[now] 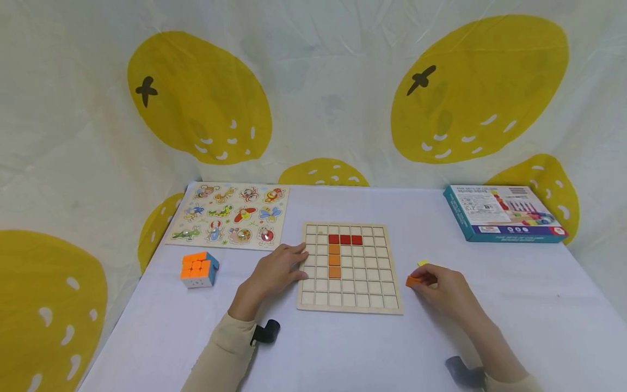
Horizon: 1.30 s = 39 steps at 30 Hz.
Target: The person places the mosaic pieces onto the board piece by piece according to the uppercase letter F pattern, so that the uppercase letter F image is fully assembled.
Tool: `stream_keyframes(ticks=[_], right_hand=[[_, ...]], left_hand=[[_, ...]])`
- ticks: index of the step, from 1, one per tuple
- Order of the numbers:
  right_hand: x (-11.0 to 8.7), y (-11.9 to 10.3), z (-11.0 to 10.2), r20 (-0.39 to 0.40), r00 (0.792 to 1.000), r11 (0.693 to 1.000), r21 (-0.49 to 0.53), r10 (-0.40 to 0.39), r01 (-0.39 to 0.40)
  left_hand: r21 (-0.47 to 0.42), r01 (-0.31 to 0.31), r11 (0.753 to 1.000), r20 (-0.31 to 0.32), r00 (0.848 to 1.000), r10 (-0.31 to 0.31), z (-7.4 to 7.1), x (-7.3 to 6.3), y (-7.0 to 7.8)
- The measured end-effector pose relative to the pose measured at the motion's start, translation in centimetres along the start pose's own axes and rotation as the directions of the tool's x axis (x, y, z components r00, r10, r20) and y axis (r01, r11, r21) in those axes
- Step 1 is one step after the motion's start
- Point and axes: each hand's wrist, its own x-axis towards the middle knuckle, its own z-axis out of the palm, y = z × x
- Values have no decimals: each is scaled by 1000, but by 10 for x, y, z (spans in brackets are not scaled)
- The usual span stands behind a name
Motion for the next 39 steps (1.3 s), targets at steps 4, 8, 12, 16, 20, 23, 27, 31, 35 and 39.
stream_keyframes(ticks=[4,8,12,16,20,23,27,31,35,39], right_hand=[[-1,-4,-1,-2,1000,1000,21,13,-13],[-2,-8,-1,-25,1000,998,54,7,-6],[-1,-13,0,-48,999,995,95,-16,21],[-1,-21,1,-41,999,991,127,-32,37],[-2,-30,3,-24,998,988,147,-54,57],[-1,-36,6,-18,997,984,160,-77,79],[1,-44,12,-8,995,980,177,-95,94],[2,-55,19,5,993,977,180,-120,118],[5,-67,27,2,986,972,173,-165,162],[7,-81,37,18,982,964,193,-188,181]], left_hand=[[1,7,1000,0,1000,-7,0,0,0],[17,11,1000,7,1000,-11,0,1,0],[32,13,999,9,1000,-14,-1,1,1],[37,16,999,7,1000,-17,-1,1,1],[37,19,999,8,1000,-19,-1,1,1],[38,20,999,8,1000,-20,0,1,1],[27,21,999,8,1000,-21,1,0,1],[20,19,1000,8,1000,-19,1,-1,0],[16,15,1000,-1,1000,-15,1,0,0],[4,14,1000,-5,1000,-14,0,0,0]])
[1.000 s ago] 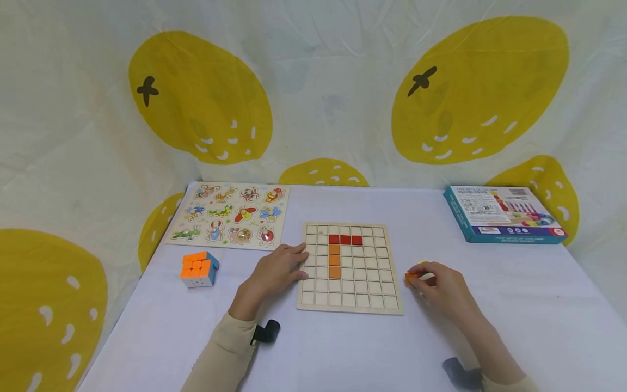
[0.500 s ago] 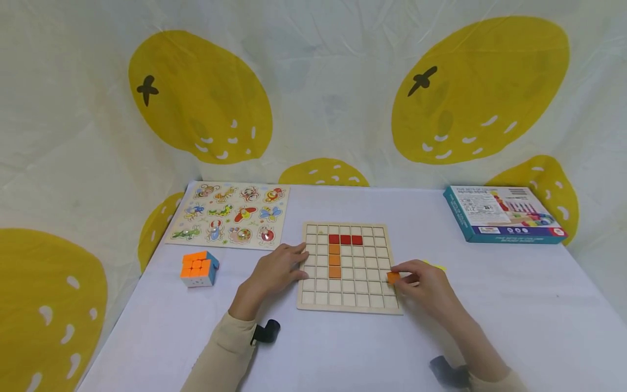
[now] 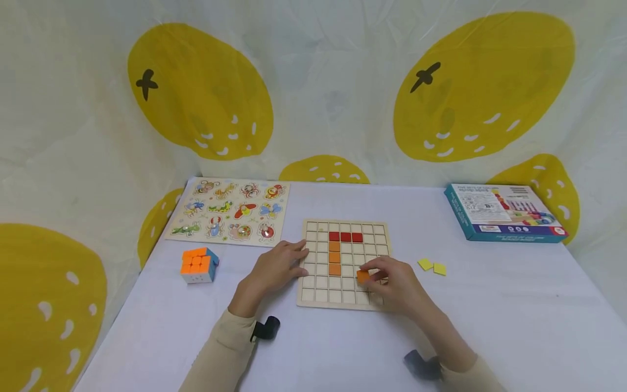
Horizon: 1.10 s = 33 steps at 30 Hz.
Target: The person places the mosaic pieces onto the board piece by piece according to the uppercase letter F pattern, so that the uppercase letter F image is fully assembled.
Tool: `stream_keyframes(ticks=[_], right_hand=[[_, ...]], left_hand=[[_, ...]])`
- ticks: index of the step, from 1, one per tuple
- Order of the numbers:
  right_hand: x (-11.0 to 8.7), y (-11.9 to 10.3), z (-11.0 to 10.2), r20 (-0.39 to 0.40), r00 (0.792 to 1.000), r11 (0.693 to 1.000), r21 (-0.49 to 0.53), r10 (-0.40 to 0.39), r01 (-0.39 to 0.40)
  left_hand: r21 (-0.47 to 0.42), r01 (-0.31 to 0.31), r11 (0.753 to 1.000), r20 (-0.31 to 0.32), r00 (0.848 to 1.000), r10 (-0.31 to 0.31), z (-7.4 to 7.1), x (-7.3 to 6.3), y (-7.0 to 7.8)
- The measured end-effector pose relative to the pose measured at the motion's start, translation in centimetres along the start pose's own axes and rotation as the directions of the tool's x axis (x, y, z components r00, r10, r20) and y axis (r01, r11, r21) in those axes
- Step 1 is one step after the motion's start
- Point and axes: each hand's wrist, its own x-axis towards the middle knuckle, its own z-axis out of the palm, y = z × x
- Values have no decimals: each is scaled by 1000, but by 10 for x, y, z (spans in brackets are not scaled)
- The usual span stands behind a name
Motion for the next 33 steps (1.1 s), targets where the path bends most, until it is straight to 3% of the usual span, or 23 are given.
stream_keyframes(ticks=[10,16,33], right_hand=[[10,-16,23,76,992,994,51,-96,92],[13,-20,32,87,986,990,11,-144,143],[19,-23,39,60,992,984,-130,-113,120]], left_hand=[[7,-2,1000,7,1000,2,0,1,-1],[-4,-4,1000,10,1000,4,-1,1,0],[-10,3,1000,10,1000,-3,-1,0,0]])
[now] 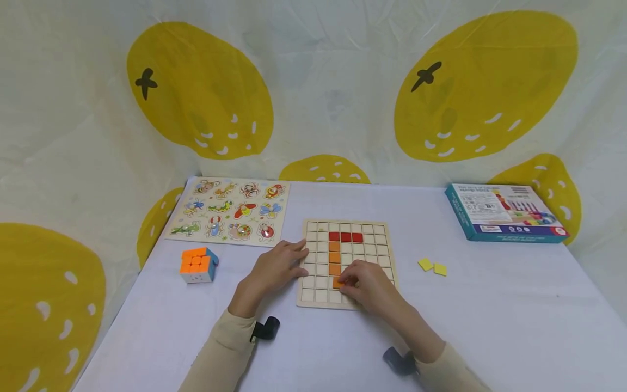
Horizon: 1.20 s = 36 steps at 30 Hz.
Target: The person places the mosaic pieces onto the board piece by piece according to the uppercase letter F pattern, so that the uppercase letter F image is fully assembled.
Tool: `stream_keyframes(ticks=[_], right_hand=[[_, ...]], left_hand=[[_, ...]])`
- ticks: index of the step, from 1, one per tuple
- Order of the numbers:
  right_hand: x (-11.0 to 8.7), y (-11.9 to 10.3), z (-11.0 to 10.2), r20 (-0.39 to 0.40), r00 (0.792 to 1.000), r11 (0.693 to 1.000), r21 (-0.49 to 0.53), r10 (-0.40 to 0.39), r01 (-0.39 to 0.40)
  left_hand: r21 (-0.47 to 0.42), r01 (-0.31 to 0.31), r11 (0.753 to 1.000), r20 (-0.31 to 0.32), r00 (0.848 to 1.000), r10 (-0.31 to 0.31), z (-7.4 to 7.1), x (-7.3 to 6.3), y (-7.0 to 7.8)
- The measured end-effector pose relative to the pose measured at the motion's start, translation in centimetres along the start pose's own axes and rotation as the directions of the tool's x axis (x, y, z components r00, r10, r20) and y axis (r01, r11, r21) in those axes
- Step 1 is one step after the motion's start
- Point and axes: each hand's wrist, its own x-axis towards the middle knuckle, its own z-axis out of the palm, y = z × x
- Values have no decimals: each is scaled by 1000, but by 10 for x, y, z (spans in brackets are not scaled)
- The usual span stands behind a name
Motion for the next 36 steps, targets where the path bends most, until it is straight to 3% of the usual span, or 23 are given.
stream_keyframes(ticks=[17,36], right_hand=[[2,-2,2,-4,1000,1000,-13,23,-23],[5,-2,3,5,1000,1000,-4,-7,7]], left_hand=[[-6,0,1000,5,1000,0,0,0,1],[7,-28,1000,-15,1000,28,1,0,-1]])
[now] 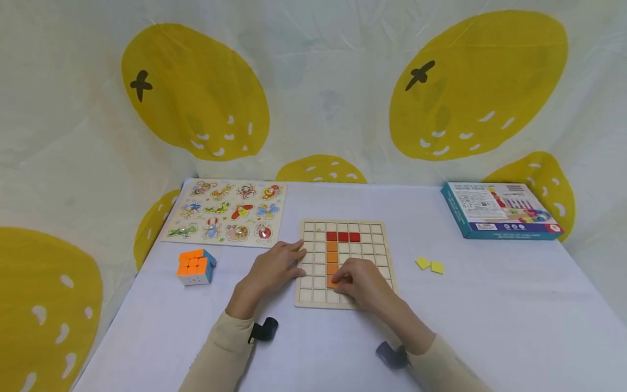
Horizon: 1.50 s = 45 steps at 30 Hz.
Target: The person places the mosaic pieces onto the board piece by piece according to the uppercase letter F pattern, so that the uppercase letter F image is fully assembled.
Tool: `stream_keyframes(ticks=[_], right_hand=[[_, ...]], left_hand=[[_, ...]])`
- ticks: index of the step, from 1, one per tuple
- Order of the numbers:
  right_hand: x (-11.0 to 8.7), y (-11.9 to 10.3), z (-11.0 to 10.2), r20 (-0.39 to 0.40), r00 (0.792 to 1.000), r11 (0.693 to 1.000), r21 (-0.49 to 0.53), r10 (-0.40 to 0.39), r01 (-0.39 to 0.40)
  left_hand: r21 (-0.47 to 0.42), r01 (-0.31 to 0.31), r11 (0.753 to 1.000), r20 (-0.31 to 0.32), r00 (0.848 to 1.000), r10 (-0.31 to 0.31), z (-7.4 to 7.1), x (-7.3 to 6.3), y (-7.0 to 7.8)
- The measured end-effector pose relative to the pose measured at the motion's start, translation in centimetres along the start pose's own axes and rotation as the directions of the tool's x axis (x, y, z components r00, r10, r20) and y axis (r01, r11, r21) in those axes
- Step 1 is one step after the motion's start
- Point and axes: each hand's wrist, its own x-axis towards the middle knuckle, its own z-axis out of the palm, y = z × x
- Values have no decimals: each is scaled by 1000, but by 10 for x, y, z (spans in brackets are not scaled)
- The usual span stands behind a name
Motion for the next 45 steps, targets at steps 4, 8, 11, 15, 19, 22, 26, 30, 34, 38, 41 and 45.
stream_keyframes(ticks=[4,8,11,15,19,22,26,30,34,38,41,45], right_hand=[[0,0,2,-4,1000,1000,-11,-2,2],[0,-1,2,-5,1000,1000,-11,-2,1],[0,-2,2,-7,1000,1000,-13,-4,4],[-2,-4,1,2,1000,1000,-19,8,-8],[-4,-7,-1,35,999,999,-21,29,-28],[-8,-5,-5,69,996,999,6,52,-52],[-15,3,-16,83,992,993,59,96,-101],[-20,18,-37,39,987,988,21,155,-156],[-24,38,-61,-10,984,983,-46,178,-178],[-29,59,-79,-61,983,979,-91,175,-181],[-32,71,-87,-83,977,971,-123,194,-204],[-33,83,-95,-89,967,956,-155,239,-251]], left_hand=[[-9,-5,1000,-5,1000,5,-1,-1,0],[-7,0,1000,1,1000,0,-2,-1,1],[-8,5,1000,7,1000,-4,-2,-1,1],[-4,-3,1000,1,1000,3,-1,-1,1],[2,-1,1000,0,1000,1,-1,0,0],[-3,4,1000,8,1000,-4,0,0,0],[-5,4,1000,12,1000,-4,0,0,0],[-4,-2,1000,7,1000,2,-1,-1,-1],[-6,-1,1000,6,1000,1,-1,0,-1],[-3,1,1000,6,1000,0,-1,0,-1],[-4,4,1000,7,1000,-4,-2,0,0],[-18,10,1000,4,1000,-10,-1,0,0]])
